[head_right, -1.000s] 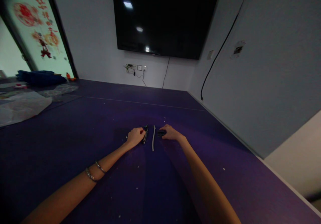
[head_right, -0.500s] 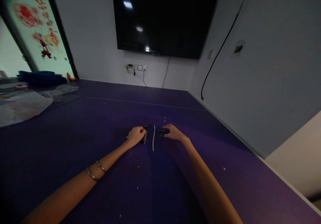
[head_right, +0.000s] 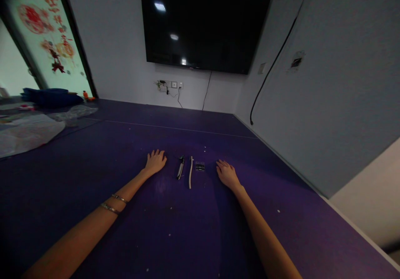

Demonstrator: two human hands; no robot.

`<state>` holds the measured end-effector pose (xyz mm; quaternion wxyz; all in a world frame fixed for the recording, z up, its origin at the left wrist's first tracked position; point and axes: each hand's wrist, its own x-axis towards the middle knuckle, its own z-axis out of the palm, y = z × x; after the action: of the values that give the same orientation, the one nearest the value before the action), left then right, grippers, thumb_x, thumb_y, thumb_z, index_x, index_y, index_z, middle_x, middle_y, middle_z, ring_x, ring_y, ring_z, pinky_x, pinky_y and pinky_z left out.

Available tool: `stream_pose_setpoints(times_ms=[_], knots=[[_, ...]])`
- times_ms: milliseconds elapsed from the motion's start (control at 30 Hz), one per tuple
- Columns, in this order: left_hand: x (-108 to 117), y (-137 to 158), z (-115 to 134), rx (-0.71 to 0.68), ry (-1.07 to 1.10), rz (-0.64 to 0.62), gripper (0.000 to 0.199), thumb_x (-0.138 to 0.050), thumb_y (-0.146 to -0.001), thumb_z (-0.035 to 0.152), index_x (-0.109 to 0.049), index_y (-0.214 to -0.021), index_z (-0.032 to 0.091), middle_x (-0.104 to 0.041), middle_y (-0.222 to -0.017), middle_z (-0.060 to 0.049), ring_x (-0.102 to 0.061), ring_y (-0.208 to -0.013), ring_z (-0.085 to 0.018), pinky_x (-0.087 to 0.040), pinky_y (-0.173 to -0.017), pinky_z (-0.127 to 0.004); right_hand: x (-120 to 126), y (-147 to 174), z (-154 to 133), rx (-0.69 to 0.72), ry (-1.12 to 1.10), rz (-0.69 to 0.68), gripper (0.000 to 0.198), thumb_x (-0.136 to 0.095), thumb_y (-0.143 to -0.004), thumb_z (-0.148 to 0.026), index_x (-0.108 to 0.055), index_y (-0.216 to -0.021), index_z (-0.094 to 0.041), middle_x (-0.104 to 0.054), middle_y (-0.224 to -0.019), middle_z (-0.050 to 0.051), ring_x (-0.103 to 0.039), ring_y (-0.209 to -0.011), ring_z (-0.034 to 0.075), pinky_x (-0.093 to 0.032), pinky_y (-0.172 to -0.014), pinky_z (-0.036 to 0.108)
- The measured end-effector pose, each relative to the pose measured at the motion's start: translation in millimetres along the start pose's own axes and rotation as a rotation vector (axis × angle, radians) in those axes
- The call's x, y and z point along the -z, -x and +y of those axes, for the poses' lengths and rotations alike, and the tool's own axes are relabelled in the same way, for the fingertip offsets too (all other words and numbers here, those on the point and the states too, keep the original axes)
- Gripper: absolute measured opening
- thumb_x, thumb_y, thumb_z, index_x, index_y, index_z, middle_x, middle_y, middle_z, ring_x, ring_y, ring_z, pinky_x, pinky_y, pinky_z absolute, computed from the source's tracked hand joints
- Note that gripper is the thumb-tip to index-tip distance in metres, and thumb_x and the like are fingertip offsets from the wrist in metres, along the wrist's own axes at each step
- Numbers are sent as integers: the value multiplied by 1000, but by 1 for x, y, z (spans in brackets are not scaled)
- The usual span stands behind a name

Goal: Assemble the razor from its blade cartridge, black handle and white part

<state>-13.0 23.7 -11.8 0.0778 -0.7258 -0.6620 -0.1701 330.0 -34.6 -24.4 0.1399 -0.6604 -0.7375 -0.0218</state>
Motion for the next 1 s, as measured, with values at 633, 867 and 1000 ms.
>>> stream_pose_setpoints(times_ms=[633,867,1000], knots=[[4,3,1,3,39,-84,42,-32,-86,32,-50,-119,13,-43,-131,-18,-32,-124,-33,-25,-97,-49,4,6,-4,5,-48,45,43,-33,-87,-29,-50,-125,-18,-46,-133,9,-36,-126,22,-28,-102,41],[12,0,2,94,147,45,33,-43,-81,27,-56,-109,16,-56,-116,-12,-47,-109,-27,-35,-92,-40,5,6,-5,8,-36,41,43,-33,-87,-30,-51,-125,-17,-46,-132,9,-37,-125,23,-29,-102,40],[25,-1,12,83,319,34,23,-47,-79,27,-63,-93,19,-64,-98,-7,-55,-95,-20,-41,-83,-31,5,6,-4,-2,-36,45,43,-33,-87,-30,-51,-125,-19,-46,-132,8,-37,-125,22,-29,-101,41]])
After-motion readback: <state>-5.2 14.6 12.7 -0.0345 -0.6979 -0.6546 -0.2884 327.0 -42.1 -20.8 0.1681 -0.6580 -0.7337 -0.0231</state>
